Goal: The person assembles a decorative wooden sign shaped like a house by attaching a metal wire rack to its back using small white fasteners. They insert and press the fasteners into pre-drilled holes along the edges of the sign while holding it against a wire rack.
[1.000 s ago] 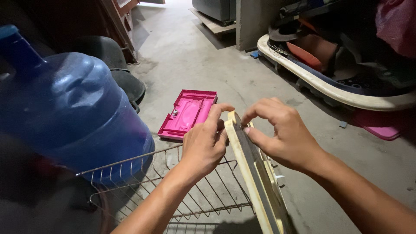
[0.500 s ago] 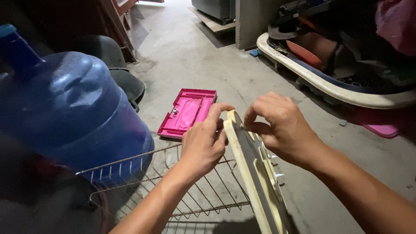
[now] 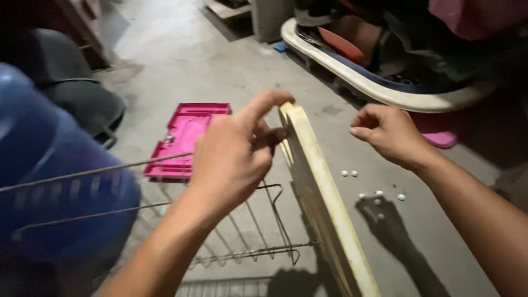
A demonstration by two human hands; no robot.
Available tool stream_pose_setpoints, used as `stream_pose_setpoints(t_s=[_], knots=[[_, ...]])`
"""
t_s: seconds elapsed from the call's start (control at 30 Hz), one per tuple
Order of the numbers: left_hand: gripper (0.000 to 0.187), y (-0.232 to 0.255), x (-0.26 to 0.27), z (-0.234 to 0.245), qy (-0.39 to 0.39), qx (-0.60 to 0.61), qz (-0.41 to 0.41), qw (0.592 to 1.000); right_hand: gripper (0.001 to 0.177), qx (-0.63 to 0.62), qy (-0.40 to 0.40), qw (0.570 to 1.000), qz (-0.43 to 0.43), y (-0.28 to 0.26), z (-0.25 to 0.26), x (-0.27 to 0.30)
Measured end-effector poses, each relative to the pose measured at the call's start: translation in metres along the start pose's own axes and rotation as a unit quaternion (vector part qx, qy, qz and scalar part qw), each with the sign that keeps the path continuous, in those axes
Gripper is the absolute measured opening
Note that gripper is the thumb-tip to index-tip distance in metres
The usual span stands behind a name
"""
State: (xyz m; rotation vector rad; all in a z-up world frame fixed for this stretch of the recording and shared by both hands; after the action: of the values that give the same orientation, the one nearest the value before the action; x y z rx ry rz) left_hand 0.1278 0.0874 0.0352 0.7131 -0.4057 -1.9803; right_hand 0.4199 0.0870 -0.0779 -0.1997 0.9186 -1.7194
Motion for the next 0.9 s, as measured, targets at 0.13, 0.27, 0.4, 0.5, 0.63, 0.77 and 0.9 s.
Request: stream_pose_setpoints(t_s=[0.13, 0.27, 0.4, 0.5, 0.63, 0.77, 0.9], knots=[[0.037, 0.044, -0.019, -0.02, 0.043, 0.025, -0.116, 0.992, 0.021, 0.084, -0.006, 0.991, -0.1, 0.112, 0.003, -0.004], [0.041, 0.08, -0.031, -0.039, 0.08, -0.023, -0.203, 0.976, 0.02, 0.161, -0.024, 0.979, -0.12, 0.194, -0.011, 0.007], [0.036, 0.092, -0.038, -0.058, 0.032, -0.053, -0.162, 0.985, 0.022, 0.196, -0.045, 0.97, -0.136, 0.249, -0.021, 0.023], [0.034, 0.098, -0.037, -0.064, 0.05, -0.052, -0.175, 0.982, 0.023, 0.228, -0.07, 0.955, -0.177, 0.266, -0.027, 0.03], [0.04, 0.108, -0.038, -0.071, 0.086, -0.074, -0.212, 0.971, 0.027, 0.249, -0.117, 0.937, -0.215, 0.276, -0.034, 0.037], [0.04, 0.113, -0.047, -0.077, 0.039, -0.078, -0.202, 0.976, 0.024, 0.237, -0.093, 0.944, -0.208, 0.278, -0.039, 0.044], [0.038, 0.119, -0.043, -0.076, 0.032, -0.059, -0.211, 0.975, 0.024, 0.276, -0.097, 0.939, -0.181, 0.288, -0.042, 0.046]])
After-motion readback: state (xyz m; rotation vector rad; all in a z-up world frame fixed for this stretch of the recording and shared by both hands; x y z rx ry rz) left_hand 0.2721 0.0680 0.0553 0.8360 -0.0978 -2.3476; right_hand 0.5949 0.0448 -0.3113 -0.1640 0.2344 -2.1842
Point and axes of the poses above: each hand's wrist, its own x-axis away from the middle knuckle, its own z-axis out of the back of the hand, y = z × x, the point moved 7 cm from there along -x, towards the middle knuckle, and after that the axes turned 8 degrees about y, right-handed, at the moved point
